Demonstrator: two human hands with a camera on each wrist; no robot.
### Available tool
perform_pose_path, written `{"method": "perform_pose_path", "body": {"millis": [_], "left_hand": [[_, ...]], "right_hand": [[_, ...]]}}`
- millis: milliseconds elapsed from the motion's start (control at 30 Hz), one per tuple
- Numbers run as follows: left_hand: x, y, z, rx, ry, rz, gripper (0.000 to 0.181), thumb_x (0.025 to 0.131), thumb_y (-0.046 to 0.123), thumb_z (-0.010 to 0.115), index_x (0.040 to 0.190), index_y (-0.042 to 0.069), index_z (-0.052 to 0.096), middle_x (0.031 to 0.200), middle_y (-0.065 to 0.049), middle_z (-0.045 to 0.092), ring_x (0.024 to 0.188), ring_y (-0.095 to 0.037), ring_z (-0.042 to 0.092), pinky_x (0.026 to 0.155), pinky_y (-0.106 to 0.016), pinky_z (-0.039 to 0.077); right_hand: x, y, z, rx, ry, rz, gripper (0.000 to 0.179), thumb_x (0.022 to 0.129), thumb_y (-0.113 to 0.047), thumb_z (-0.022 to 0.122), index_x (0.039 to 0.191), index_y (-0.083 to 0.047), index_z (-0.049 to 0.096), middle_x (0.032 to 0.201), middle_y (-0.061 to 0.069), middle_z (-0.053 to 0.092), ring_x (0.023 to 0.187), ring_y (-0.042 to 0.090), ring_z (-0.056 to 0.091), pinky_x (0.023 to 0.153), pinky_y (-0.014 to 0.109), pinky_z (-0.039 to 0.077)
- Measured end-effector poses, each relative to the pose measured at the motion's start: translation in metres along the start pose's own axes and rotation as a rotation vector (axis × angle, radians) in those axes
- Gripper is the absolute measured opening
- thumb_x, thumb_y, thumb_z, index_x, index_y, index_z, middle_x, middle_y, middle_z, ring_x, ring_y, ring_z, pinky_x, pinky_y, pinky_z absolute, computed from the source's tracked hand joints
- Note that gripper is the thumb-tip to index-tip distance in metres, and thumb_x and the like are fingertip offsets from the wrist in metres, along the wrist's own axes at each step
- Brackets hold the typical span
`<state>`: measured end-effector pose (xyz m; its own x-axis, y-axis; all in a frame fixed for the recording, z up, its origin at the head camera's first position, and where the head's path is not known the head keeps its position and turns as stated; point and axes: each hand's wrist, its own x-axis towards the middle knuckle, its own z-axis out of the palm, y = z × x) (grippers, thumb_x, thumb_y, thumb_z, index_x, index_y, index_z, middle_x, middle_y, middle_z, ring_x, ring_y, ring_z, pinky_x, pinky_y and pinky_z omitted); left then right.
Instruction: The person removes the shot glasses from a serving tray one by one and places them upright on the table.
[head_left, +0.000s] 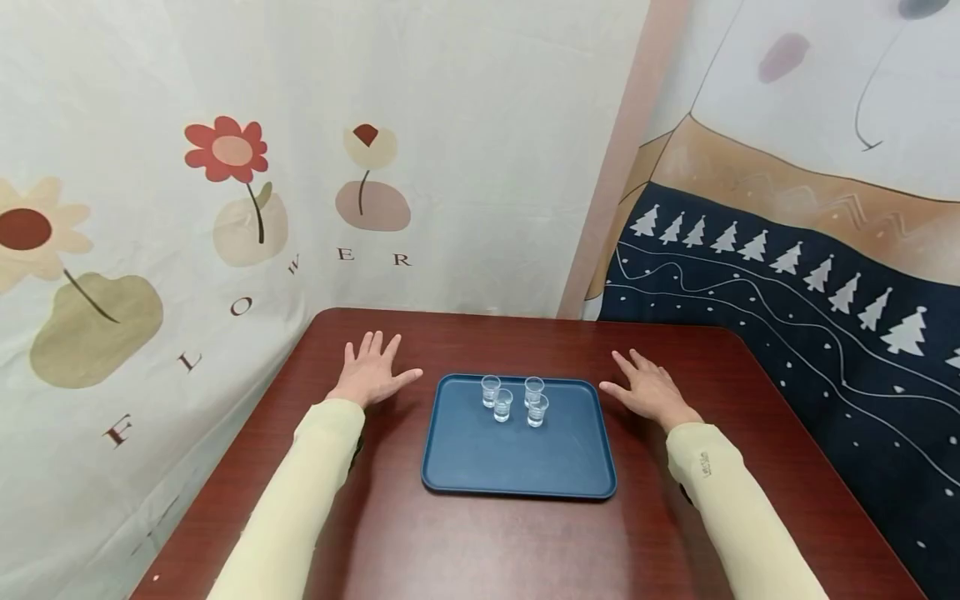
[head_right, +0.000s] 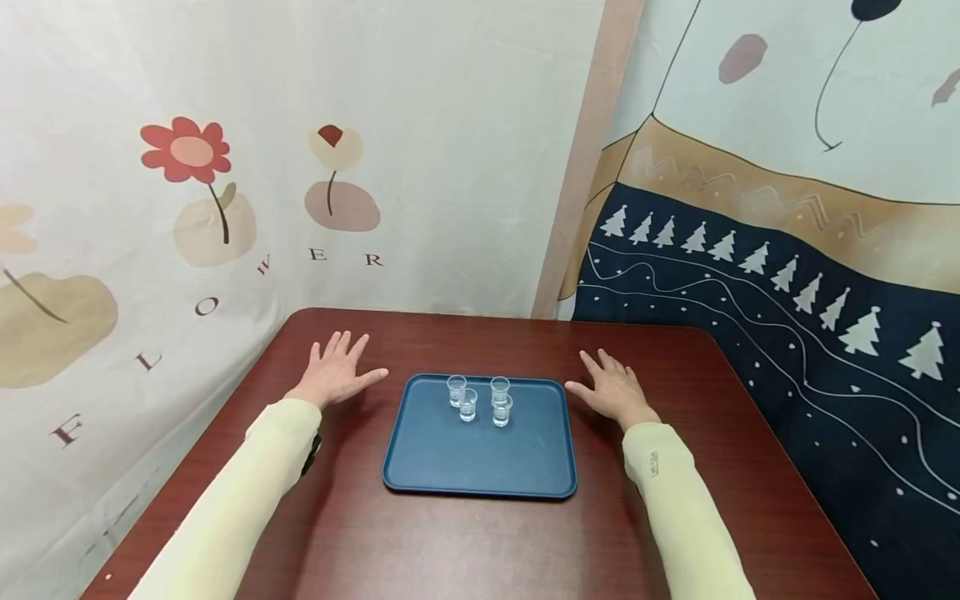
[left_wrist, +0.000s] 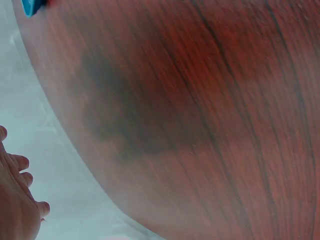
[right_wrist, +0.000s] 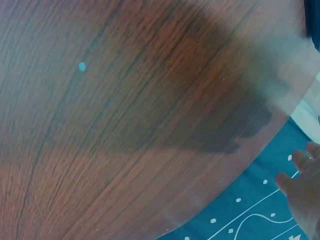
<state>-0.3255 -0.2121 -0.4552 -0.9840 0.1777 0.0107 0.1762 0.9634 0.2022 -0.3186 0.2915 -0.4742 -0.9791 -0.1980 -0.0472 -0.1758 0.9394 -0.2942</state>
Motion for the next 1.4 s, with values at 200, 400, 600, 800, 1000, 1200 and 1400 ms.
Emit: {"method": "perform_pose_path", "body": {"millis": [200,400,600,800,1000,1200,1400], "left_hand": [[0.004,0.009,-0.002,-0.01,0.019,0.038,0.094,0.092,0.068,0.048,0.158,0.006,0.021,0.159,-0.029,0.016,0.148,-0.044,0.008,0.114,-0.065,0.002],[0.005,0.021,-0.003,-0.042,0.031,0.073,0.092,0.092,0.065,0.051,0.158,0.008,0.023,0.159,-0.028,0.02,0.148,-0.042,0.011,0.115,-0.063,0.005],[0.004,0.031,-0.002,-0.056,0.034,0.102,0.091,0.092,0.063,0.053,0.158,0.008,0.024,0.159,-0.027,0.022,0.148,-0.041,0.013,0.116,-0.062,0.008],[0.003,0.036,-0.001,-0.078,0.033,0.12,0.09,0.092,0.06,0.056,0.158,0.008,0.023,0.158,-0.026,0.024,0.147,-0.041,0.016,0.116,-0.061,0.011],[0.0,0.042,-0.001,-0.092,0.019,0.122,0.09,0.092,0.058,0.058,0.158,0.009,0.023,0.158,-0.025,0.025,0.147,-0.041,0.019,0.116,-0.06,0.014],[-0.001,0.045,0.002,-0.129,0.012,0.131,0.091,0.091,0.059,0.059,0.158,0.009,0.023,0.157,-0.025,0.027,0.145,-0.041,0.022,0.115,-0.06,0.016],[-0.001,0.051,0.004,-0.17,0.016,0.157,0.089,0.092,0.057,0.061,0.158,0.01,0.025,0.156,-0.023,0.03,0.144,-0.041,0.026,0.114,-0.06,0.02]], "right_hand": [[-0.002,-0.004,0.002,0.016,0.008,-0.061,0.083,0.095,-0.059,0.055,0.157,-0.01,0.029,0.156,0.03,0.026,0.141,0.05,0.025,0.111,0.066,0.021],[-0.006,-0.007,0.006,0.045,-0.007,-0.087,0.084,0.093,-0.06,0.058,0.156,-0.012,0.032,0.153,0.027,0.032,0.138,0.048,0.031,0.107,0.068,0.026],[-0.008,-0.01,0.01,0.054,-0.012,-0.113,0.083,0.092,-0.06,0.059,0.155,-0.012,0.033,0.152,0.027,0.034,0.137,0.047,0.033,0.106,0.068,0.028],[-0.013,-0.011,0.011,0.059,-0.013,-0.136,0.08,0.092,-0.056,0.061,0.154,-0.011,0.037,0.151,0.027,0.036,0.135,0.048,0.037,0.105,0.067,0.031],[-0.014,-0.011,0.017,0.067,-0.012,-0.144,0.078,0.092,-0.055,0.062,0.152,-0.011,0.04,0.149,0.025,0.039,0.134,0.045,0.04,0.104,0.066,0.034],[-0.017,-0.012,0.02,0.074,-0.026,-0.122,0.076,0.092,-0.053,0.063,0.151,-0.01,0.042,0.148,0.025,0.04,0.133,0.045,0.04,0.104,0.066,0.033],[-0.02,-0.011,0.021,0.103,-0.014,-0.127,0.073,0.093,-0.051,0.064,0.148,-0.007,0.046,0.147,0.024,0.042,0.133,0.044,0.041,0.105,0.064,0.033]]}}
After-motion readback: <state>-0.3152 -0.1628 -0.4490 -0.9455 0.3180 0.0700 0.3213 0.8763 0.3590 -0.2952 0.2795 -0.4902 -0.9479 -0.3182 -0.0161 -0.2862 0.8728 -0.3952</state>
